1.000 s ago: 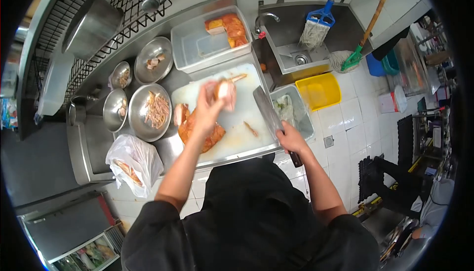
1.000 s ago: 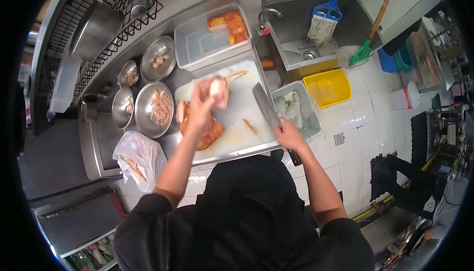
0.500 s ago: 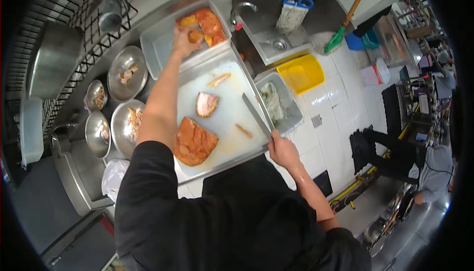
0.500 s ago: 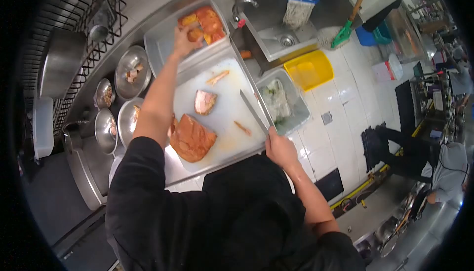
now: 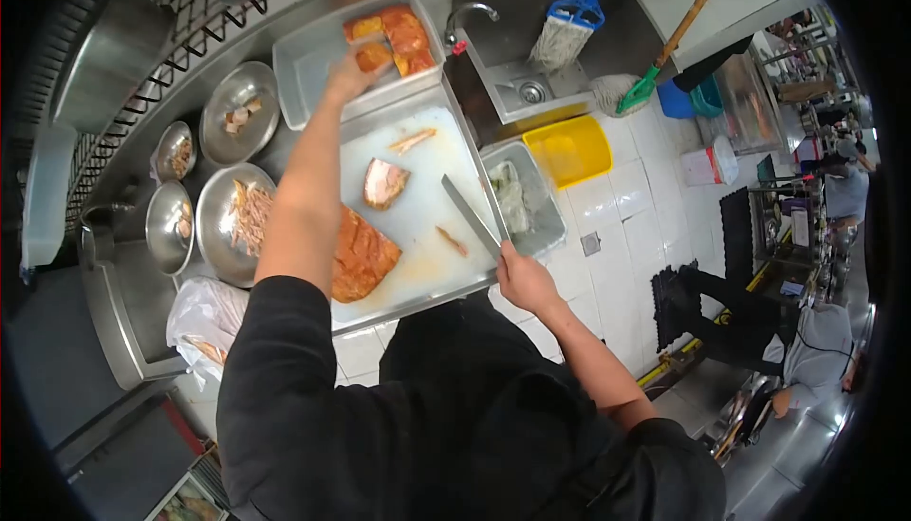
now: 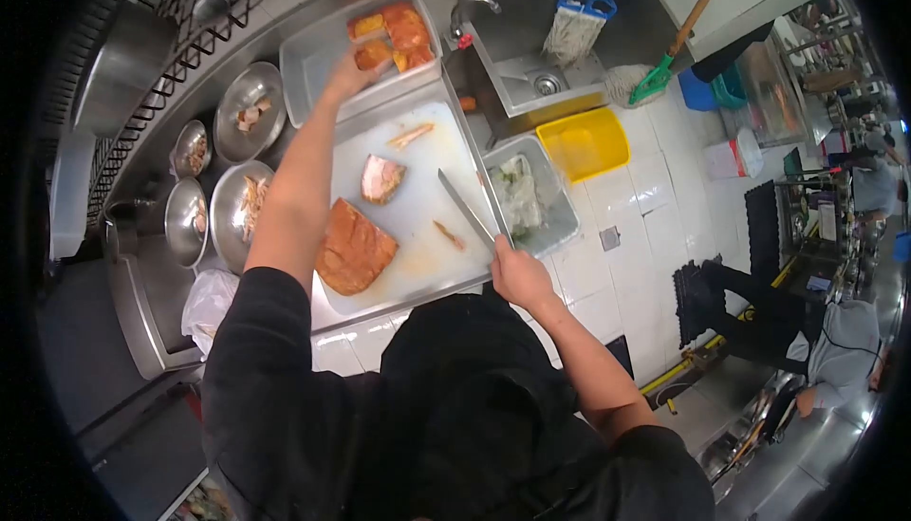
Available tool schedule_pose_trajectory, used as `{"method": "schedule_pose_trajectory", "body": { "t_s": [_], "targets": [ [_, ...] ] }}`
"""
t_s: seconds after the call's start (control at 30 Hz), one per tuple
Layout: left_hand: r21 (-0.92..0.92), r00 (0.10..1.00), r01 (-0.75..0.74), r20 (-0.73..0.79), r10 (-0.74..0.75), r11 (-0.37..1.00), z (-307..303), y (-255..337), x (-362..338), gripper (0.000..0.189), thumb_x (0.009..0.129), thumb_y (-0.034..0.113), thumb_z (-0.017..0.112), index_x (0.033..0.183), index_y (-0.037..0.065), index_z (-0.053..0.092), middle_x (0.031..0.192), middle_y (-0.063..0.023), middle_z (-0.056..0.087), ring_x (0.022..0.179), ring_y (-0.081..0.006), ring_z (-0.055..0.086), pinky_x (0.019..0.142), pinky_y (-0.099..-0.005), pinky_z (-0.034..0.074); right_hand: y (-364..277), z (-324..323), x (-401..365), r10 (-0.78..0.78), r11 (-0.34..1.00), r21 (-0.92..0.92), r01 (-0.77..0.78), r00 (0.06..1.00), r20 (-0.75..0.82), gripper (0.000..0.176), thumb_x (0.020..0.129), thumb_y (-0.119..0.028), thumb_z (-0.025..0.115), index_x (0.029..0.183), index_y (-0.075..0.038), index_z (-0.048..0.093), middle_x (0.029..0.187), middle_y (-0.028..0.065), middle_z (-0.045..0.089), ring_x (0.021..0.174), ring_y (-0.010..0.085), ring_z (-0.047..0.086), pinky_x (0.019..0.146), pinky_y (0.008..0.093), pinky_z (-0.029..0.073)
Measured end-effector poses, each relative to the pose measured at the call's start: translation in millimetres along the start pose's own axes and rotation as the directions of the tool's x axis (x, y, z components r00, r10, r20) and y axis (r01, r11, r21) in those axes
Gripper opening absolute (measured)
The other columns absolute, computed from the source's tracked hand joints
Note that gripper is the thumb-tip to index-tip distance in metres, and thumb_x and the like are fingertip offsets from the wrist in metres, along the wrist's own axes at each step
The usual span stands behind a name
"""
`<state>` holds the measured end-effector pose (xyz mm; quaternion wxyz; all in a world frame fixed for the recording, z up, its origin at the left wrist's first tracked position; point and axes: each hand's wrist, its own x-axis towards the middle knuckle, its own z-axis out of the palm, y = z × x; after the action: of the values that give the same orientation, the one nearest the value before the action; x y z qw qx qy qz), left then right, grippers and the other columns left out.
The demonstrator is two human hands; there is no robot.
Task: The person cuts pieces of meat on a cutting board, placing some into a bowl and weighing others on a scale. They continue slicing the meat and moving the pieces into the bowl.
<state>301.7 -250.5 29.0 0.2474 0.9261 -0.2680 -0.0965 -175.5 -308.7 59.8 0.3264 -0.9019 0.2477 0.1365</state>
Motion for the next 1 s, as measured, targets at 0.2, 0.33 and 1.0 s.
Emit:
{"method": "schedule_pose_trajectory", "body": {
  "t_s": [0.2, 0.33, 1.0],
  "targets": [
    [-0.402, 0.995, -0.064, 0.047, 0.090, 0.913, 10.7, -36.1, 18.3, 0.075, 0.076, 0.035, 0.087, 0.138, 0.007, 0.055, 0.128, -0.0213, 0.067, 0.120, -0.0373, 0.064, 0.101, -0.0409, 0.052, -0.9, -1.1, -9.6, 0.022, 0.998, 0.055, -0.021, 1.000, -0.021, 0.018, 0.098, -0.017, 0.051, 0.107, -0.002, 0.046, 0.076, 0.0292, 0.066, 0.074, 0.0524, 0.065, 0.068, 0.0628, 0.050],
    [-0.130, 0.998, -0.069, -0.017, 0.068, 0.989, 16.1, -21.5, 21.5, 0.083, 0.071, 0.029, 0.089, 0.141, 0.008, 0.050, 0.131, -0.0210, 0.066, 0.121, -0.0371, 0.063, 0.103, -0.0413, 0.051, 2.2, 7.1, -11.0, 0.069, 0.995, 0.068, -0.068, 0.997, -0.022, 0.019, 0.099, -0.018, 0.051, 0.107, -0.002, 0.046, 0.076, 0.0295, 0.066, 0.073, 0.0528, 0.064, 0.068, 0.0630, 0.050],
    [-0.283, 0.901, -0.407, 0.035, 0.433, 0.869, 51.6, 58.6, -327.6, 0.016, 0.084, 0.003, 0.071, 0.099, 0.001, 0.073, 0.110, -0.0141, 0.068, 0.104, -0.0348, 0.062, 0.092, -0.0421, 0.052, -11.6, -14.7, -3.2, -0.080, 0.990, -0.110, 0.084, 0.996, 0.041, 0.020, 0.094, -0.012, 0.054, 0.107, -0.001, 0.045, 0.076, 0.0257, 0.069, 0.072, 0.0485, 0.067, 0.070, 0.0609, 0.051]
  ]
}}
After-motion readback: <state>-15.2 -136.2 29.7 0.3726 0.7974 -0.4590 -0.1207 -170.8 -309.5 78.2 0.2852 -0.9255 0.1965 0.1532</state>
